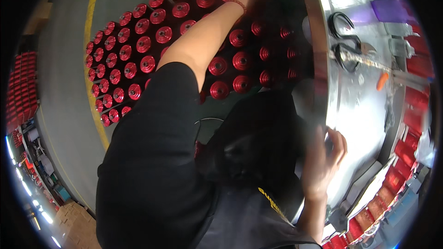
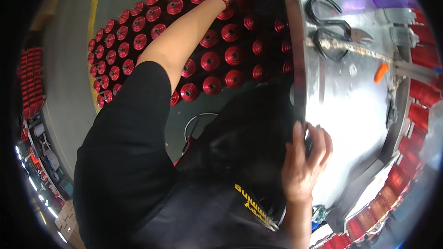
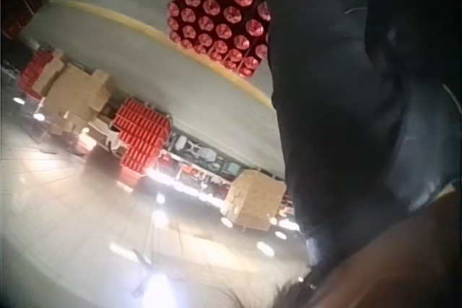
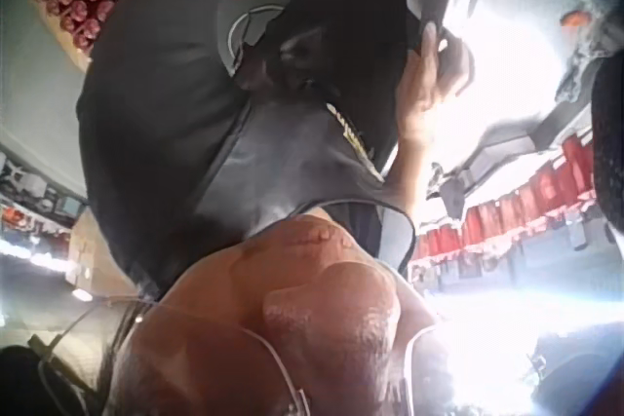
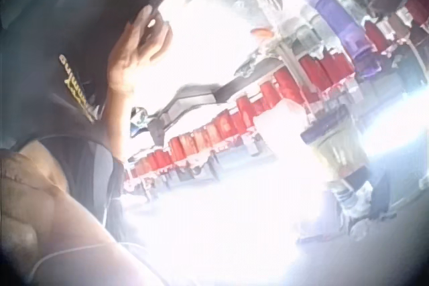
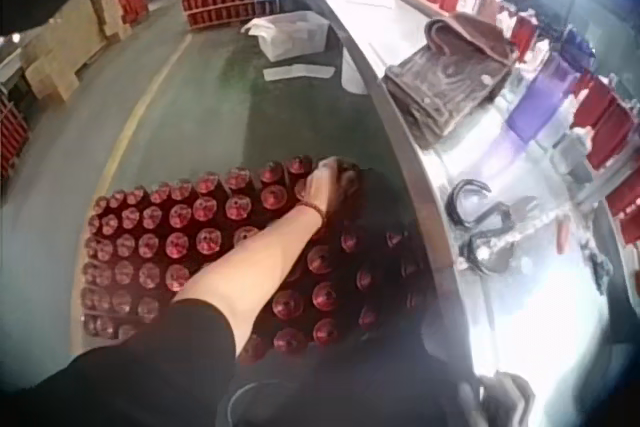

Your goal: The person applies a sticker to a red cylindrical can, smooths it with a green card, and uses a wooden stick to press the edges. They repeat this process on multiple cans, placing finished ones on a nearby tray.

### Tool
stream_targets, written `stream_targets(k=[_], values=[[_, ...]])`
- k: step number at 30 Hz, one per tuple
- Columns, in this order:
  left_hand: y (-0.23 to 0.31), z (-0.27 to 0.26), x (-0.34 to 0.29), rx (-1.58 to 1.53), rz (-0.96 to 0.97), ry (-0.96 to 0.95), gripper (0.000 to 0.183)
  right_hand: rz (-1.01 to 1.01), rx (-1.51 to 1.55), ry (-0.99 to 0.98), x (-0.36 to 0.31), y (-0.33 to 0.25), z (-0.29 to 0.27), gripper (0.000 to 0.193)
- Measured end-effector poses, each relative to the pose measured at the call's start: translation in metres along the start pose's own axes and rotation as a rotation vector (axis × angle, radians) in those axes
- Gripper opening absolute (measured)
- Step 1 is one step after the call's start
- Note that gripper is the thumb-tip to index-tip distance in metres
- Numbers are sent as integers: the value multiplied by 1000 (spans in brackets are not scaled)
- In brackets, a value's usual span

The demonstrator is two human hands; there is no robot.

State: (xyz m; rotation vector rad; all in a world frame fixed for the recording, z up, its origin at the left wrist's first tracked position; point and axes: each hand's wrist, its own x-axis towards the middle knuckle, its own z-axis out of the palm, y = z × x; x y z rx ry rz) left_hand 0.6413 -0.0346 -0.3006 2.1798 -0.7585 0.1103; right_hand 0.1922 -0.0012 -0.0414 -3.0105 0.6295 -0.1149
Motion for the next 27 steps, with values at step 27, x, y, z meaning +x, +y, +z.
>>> stream_targets(k=[27], values=[[-65, 133, -80, 256, 231, -607, 38, -15, -37, 61, 13, -5, 5, 50]])
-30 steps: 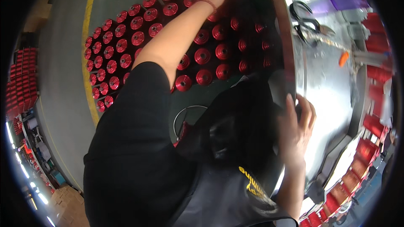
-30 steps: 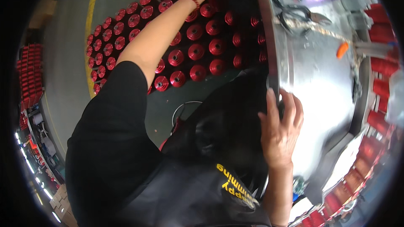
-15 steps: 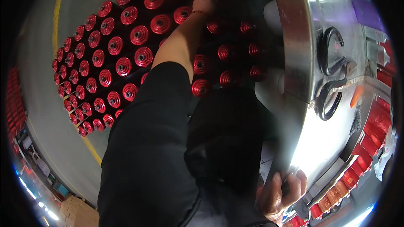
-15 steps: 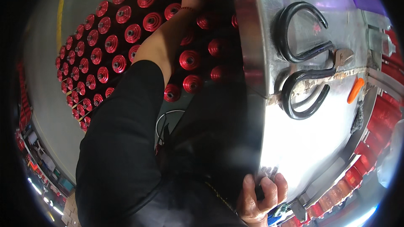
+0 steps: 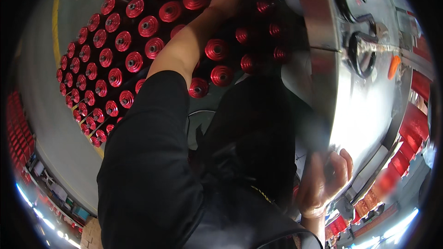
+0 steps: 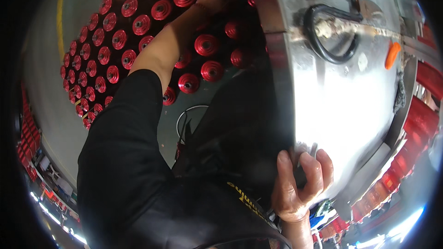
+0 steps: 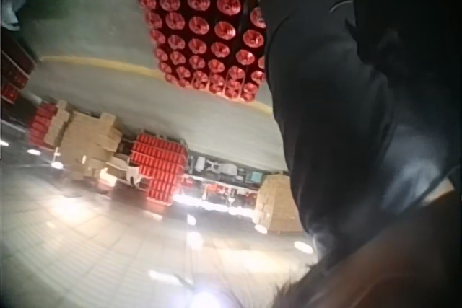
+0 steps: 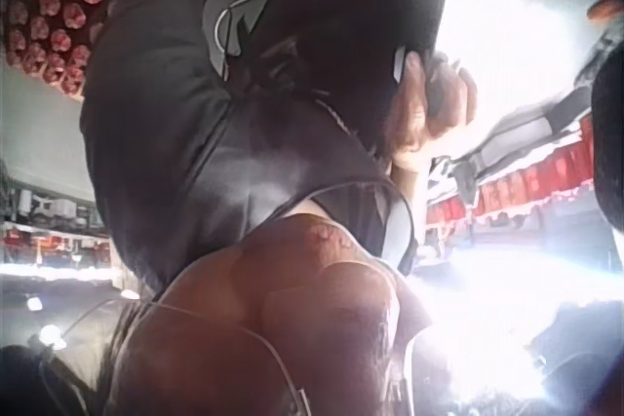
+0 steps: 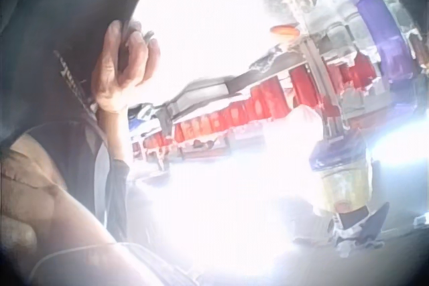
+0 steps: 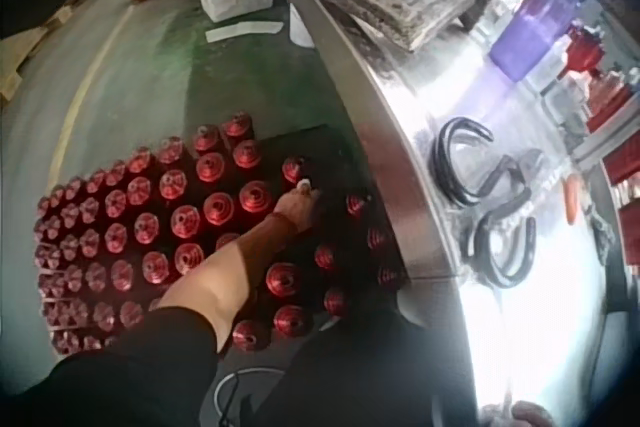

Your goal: The person applies a sticker to a red cylindrical can, smooths it with a green card, and uses a wooden stick to press the edges. They repeat this process on multiple cans, placing finished ones on a nearby tray.

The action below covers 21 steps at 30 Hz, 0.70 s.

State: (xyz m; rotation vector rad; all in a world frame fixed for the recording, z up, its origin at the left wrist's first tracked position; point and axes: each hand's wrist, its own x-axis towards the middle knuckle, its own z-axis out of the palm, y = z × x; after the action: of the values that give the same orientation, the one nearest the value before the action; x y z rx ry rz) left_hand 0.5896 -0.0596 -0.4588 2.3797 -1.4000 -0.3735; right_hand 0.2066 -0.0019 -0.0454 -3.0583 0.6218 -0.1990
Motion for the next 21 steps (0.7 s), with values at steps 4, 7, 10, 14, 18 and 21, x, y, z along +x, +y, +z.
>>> stream_targets(k=[4, 7, 10, 14, 18, 21], values=[[31, 2, 9, -5, -63, -82, 33, -15, -13, -15, -8, -1, -4, 43], [1, -5, 12, -20, -16, -84, 33, -23, 133, -50, -11, 11, -4, 51], [6, -3, 19, 1, 0, -145, 33, -29, 151, -94, -17, 14, -17, 48], [21, -9, 15, 25, -16, -163, 33, 11, 366, 120, -37, 30, -43, 37], [-6, -37, -18, -5, -77, -72, 34, 369, 237, 463, -83, 127, -126, 27], [-5, -37, -91, -150, -100, 38, 34, 785, 95, 722, -220, 277, -180, 25]])
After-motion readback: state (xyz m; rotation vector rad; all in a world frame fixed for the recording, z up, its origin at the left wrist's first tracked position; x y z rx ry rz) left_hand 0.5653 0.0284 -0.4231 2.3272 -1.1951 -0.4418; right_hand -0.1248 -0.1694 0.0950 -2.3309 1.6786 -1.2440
